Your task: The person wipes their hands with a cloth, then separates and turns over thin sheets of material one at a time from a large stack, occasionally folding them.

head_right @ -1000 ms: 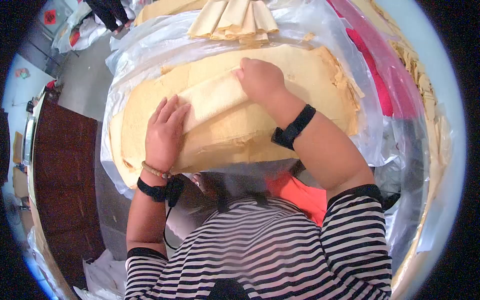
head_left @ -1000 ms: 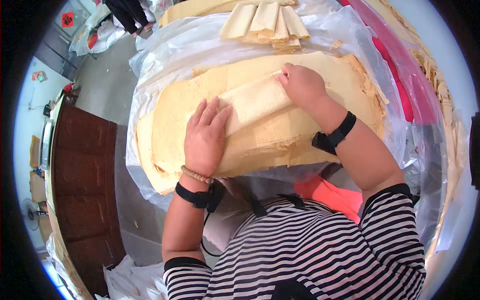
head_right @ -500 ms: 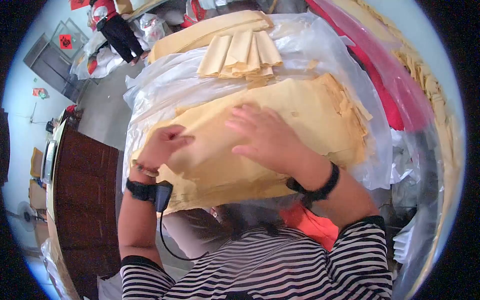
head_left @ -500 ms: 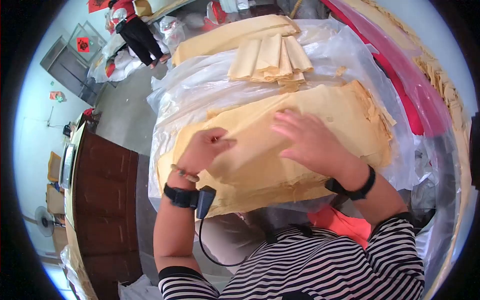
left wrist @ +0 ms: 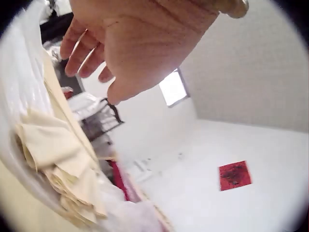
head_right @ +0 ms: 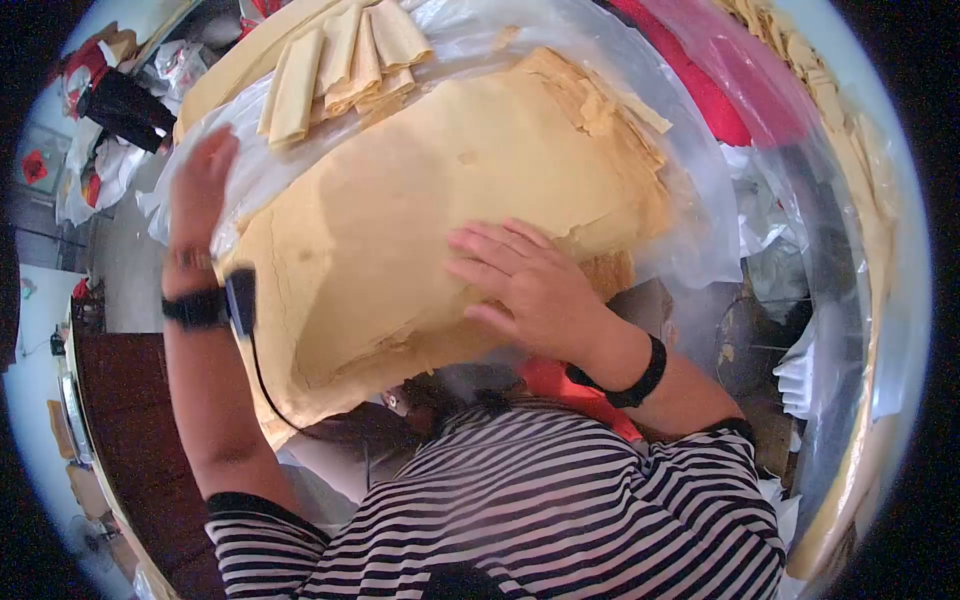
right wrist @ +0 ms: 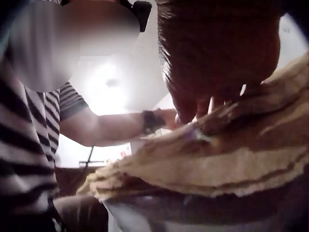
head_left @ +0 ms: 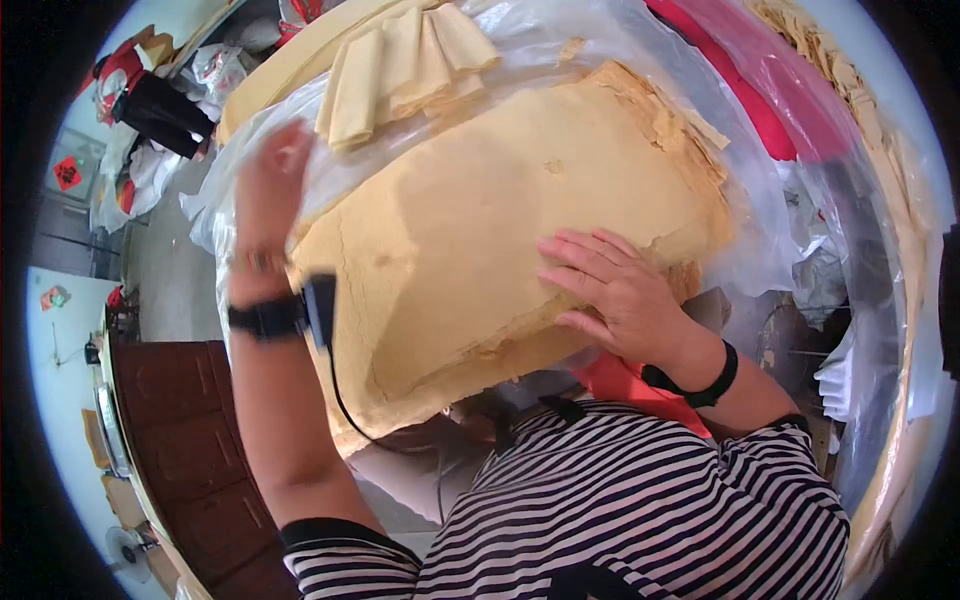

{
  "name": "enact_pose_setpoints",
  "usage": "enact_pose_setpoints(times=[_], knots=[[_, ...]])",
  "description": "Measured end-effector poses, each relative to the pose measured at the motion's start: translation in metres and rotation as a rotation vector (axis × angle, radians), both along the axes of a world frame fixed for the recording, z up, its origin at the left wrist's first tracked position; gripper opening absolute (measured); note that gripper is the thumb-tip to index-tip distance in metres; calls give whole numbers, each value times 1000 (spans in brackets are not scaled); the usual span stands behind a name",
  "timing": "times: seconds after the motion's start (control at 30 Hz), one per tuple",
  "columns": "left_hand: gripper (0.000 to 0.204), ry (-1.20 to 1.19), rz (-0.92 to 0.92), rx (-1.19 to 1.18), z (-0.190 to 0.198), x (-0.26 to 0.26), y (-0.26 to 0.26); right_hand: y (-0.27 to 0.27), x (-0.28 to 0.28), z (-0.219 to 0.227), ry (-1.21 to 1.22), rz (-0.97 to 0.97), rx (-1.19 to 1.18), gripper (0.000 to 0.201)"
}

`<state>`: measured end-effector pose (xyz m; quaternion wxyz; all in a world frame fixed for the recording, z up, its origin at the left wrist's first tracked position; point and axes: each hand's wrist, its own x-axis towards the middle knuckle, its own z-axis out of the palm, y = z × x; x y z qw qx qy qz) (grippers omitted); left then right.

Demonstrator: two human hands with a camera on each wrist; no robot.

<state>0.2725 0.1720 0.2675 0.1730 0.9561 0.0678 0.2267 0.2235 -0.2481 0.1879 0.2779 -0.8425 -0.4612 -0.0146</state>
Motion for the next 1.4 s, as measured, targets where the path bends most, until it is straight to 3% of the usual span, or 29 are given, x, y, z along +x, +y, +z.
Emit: enact_pose_setpoints(times=[0.07, 0.1, 0.17, 0.27, 0.33, 0.4, 0.5, 0.63, 0.73, 1.07, 1.17, 1.27, 1.4], knots=[[27, 86, -165, -329, -9, -74, -69, 3, -3, -1, -54, -23, -45, 59], [26, 104, -278, -321, -9, -110, -97, 6, -4, -2, -85, -30, -65, 61], [27, 58, -401, -8, -35, -168, -124, 14, -4, -3, -141, -38, -84, 63], [30, 57, -207, 128, -69, -244, -135, 22, -12, -6, -193, -56, -75, 65], [32, -22, 61, 146, -91, -289, -128, 28, -19, 0, -243, -83, -78, 64], [31, -105, 291, 138, -107, -329, -117, 39, -25, 2, -225, -42, -43, 60], [30, -207, 485, 124, -114, -366, -98, 76, -48, 10, -128, 86, 8, 57], [28, -242, 539, 52, -117, -376, -75, 136, -78, 9, -136, 303, 103, 52], [26, -190, 528, 104, -120, -355, -71, 177, -95, 2, -154, 365, 120, 49], [34, -336, 621, -192, -126, -337, -46, 246, -117, 3, -225, 349, 143, 48], [32, -254, 643, -129, -104, -333, -49, 276, -131, 5, -233, 304, 193, 44], [34, -347, 565, 13, -105, -327, -41, 289, -136, 14, -240, 204, 198, 35], [35, -219, 537, 90, -111, -324, -31, 292, -119, 17, -298, 138, 147, 19]])
